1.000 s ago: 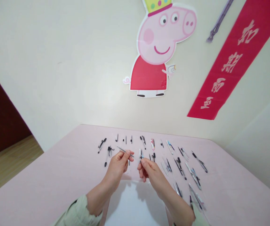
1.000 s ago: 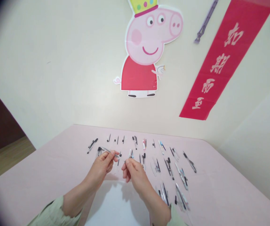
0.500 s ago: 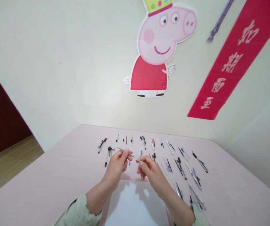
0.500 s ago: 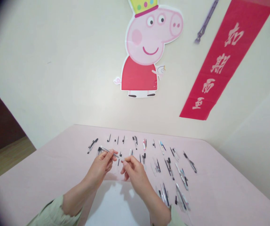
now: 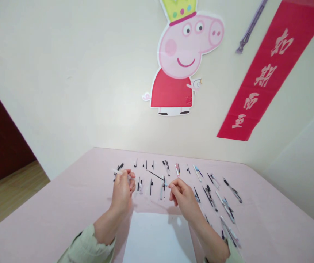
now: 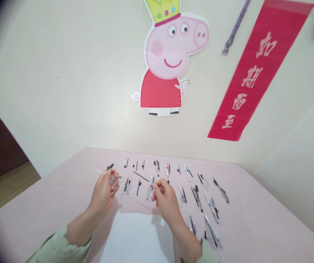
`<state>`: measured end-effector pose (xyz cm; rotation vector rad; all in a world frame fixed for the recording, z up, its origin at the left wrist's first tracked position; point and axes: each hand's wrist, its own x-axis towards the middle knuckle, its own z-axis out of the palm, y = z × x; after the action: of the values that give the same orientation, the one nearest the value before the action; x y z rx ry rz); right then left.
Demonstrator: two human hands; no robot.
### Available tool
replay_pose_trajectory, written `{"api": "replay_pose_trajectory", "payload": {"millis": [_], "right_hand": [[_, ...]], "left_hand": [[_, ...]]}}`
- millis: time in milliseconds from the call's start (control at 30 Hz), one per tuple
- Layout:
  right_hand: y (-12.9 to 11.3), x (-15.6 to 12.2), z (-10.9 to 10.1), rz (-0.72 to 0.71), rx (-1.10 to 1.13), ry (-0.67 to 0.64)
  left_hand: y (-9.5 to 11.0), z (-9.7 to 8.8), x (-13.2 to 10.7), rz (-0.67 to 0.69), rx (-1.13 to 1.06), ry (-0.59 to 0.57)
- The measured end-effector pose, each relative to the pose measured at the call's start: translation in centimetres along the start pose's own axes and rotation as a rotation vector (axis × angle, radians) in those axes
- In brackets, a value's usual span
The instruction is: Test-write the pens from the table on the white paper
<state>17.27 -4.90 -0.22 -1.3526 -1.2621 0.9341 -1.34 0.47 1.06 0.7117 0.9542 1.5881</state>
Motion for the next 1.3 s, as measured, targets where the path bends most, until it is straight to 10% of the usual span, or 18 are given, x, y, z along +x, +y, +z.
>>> {"api": "replay_pose_trajectory", "payload": {"millis": [233,467,767,1300], "right_hand": [[0.3,-1.3,2.2,0.035,0.123,-0.071],[0.1,-1.7,2.1,0.006,-0.077,-0.229],[-0.9,-1.4,0.7,-0.245,-0.265,-0.035],[0.7,-2.5,2.0,-0.326,-0.353,-0.006]], "left_hand": [[-2.2,1.1,-3.4,-0.288,0.199,-0.385],[-2.4,0.3,-2.2,-0.115,0.416,-0.347],[-2.2,1.0,-4.5,-0.374,0.369,-0.552],[-2.4,1.4,-5.2,-0.663,0.016,-0.49]]}}
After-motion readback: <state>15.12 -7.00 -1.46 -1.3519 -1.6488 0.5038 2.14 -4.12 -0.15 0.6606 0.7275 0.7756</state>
